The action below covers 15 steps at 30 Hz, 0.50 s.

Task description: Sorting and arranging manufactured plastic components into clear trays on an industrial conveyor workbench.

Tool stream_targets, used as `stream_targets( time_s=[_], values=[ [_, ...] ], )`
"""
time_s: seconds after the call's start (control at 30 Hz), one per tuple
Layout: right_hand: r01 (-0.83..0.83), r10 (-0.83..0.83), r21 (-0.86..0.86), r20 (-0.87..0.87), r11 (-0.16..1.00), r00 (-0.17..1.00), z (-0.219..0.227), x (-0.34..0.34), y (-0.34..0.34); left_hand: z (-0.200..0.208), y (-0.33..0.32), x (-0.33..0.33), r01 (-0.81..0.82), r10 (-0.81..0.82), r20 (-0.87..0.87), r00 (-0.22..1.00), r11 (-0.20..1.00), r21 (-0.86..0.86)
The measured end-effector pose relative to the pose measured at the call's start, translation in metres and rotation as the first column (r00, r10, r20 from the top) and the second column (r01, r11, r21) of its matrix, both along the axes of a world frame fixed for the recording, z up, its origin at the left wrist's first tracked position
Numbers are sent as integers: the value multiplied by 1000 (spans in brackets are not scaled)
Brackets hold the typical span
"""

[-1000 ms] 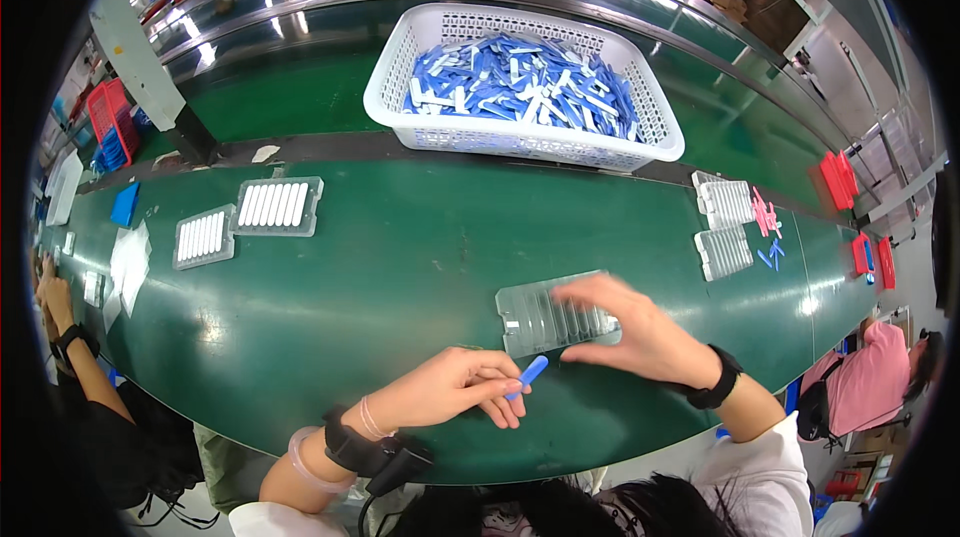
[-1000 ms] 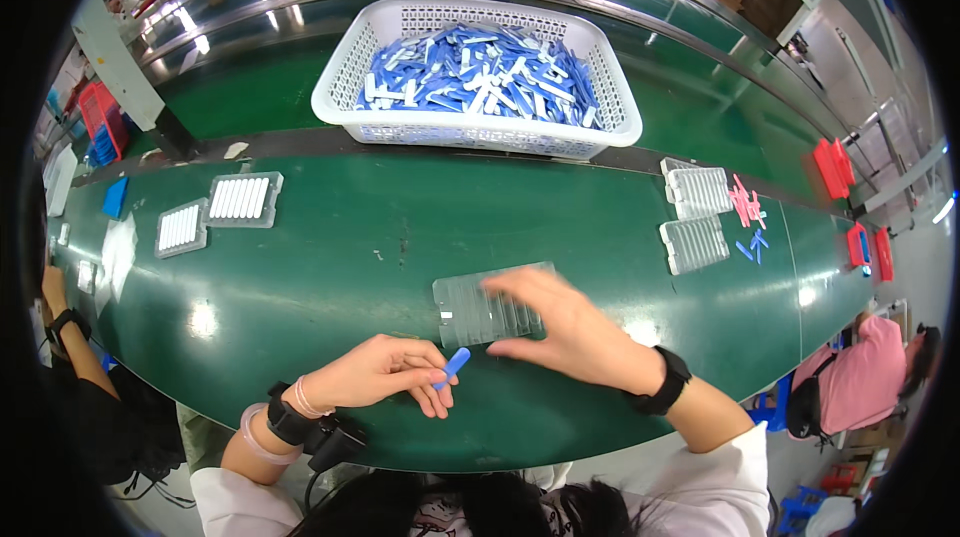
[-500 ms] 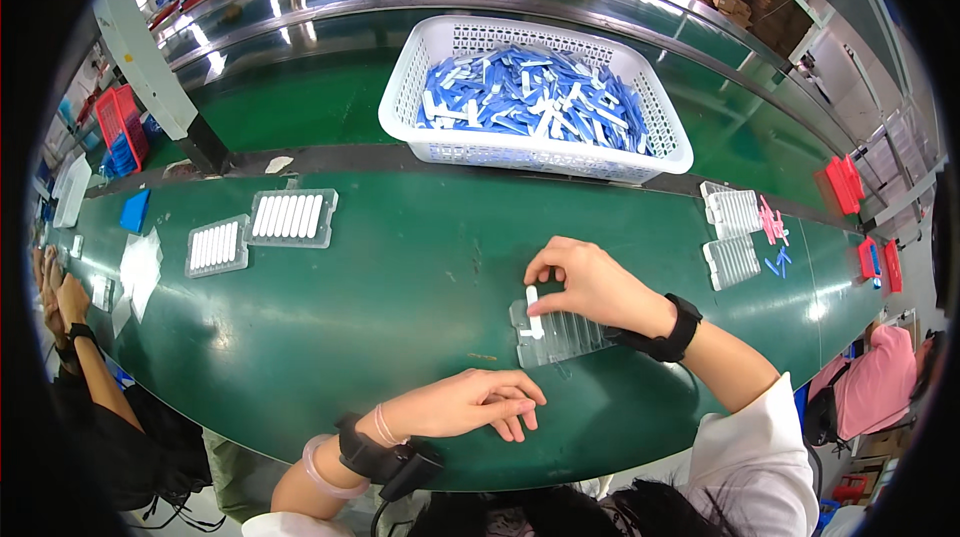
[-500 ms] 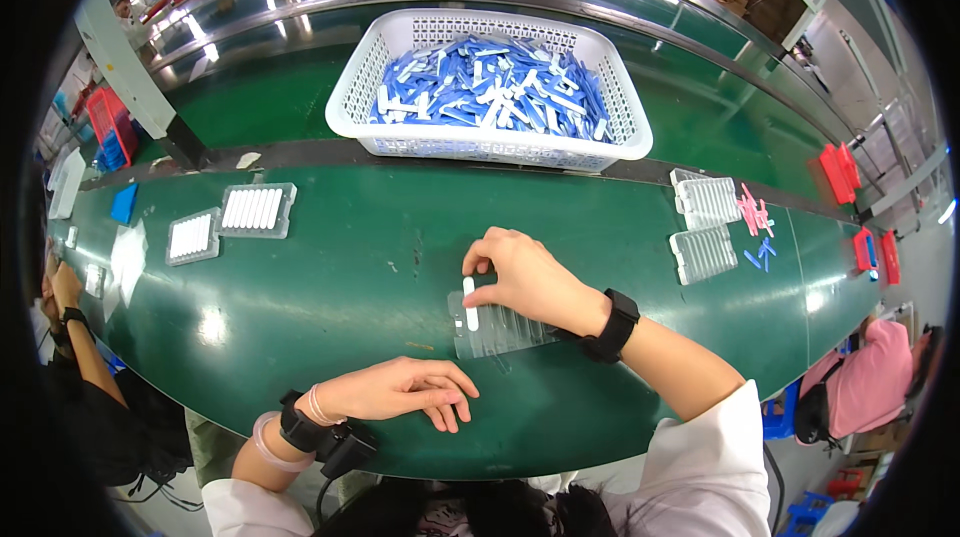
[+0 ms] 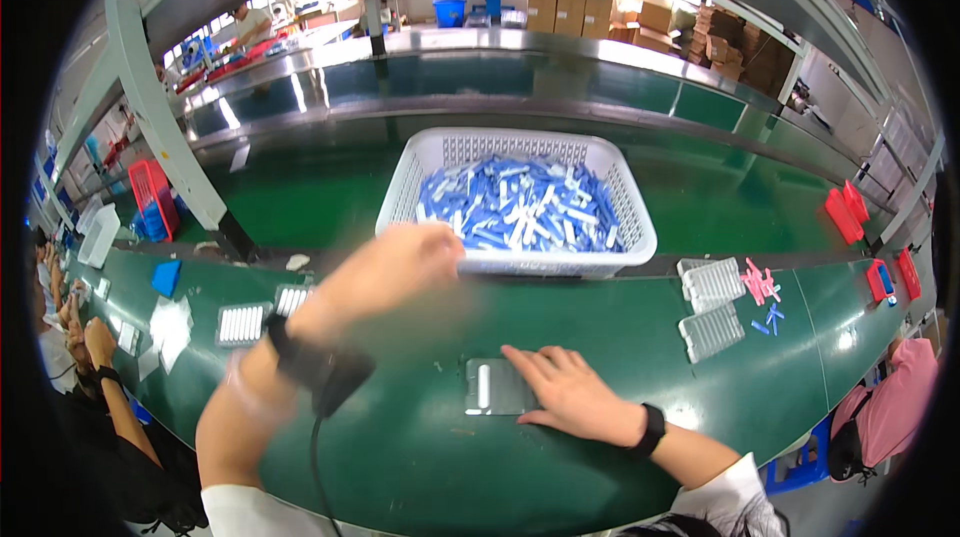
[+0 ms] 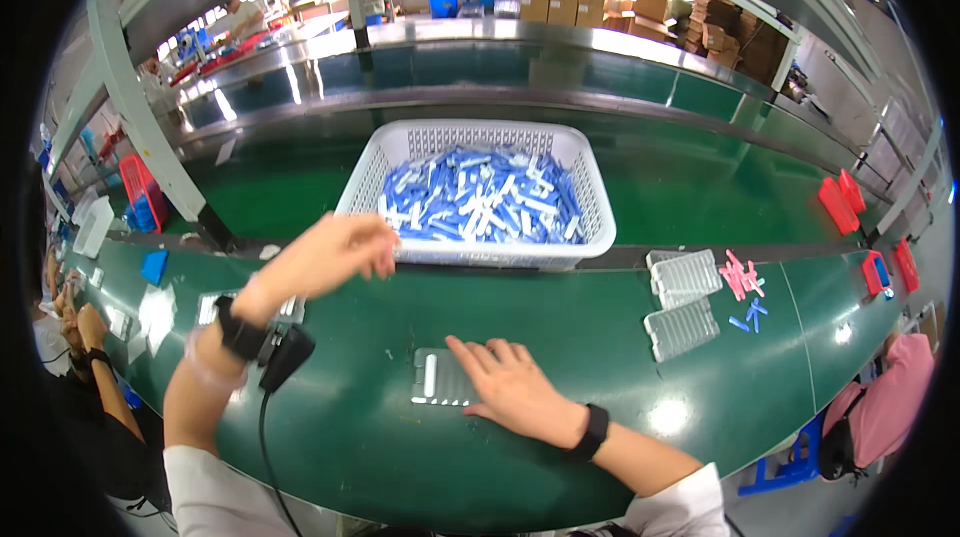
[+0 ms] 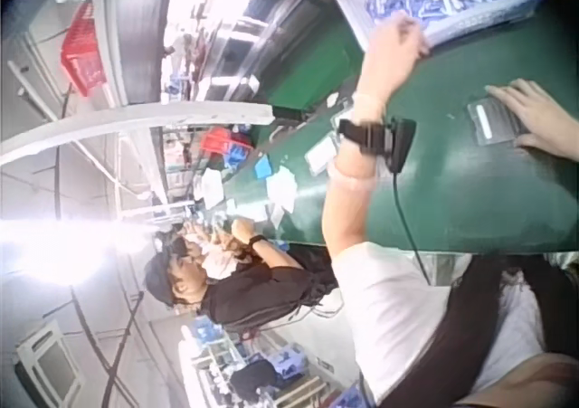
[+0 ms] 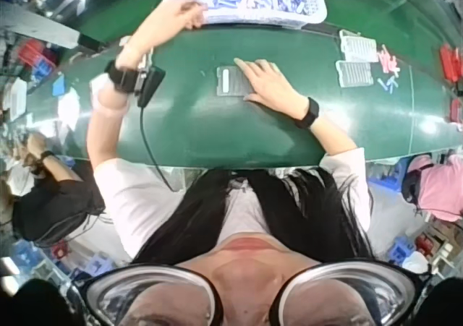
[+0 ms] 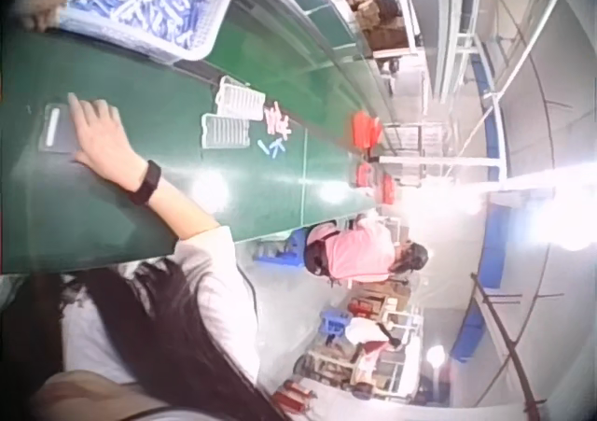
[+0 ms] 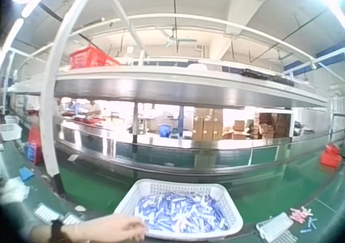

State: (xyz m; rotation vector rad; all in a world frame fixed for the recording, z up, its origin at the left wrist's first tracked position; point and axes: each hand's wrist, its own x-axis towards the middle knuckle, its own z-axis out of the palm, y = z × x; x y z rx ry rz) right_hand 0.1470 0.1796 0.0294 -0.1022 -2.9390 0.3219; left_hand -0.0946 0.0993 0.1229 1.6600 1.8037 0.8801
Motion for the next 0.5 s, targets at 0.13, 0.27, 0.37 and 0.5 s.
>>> stream_targets(
  time_s=[0.13,0.27,0.37,0.5],
  values=[
    [-21,22,18,-51,1000,998,-9,-22,-10,-23,87,-48,-169,157,-405,901,986,5],
    [65,-58,67,-111,996,992,-25,-25,-14,-50,157,-45,-144,28,-603,797,979,-145],
    [58,-43,102,-144,993,989,-29,-26,-11,-58,169,-26,-238,29,-646,763,941,-239],
    [63,-46,121,-139,991,989,-27,-27,-13,-71,182,-36,-190,80,-695,715,978,-83]
  ],
)
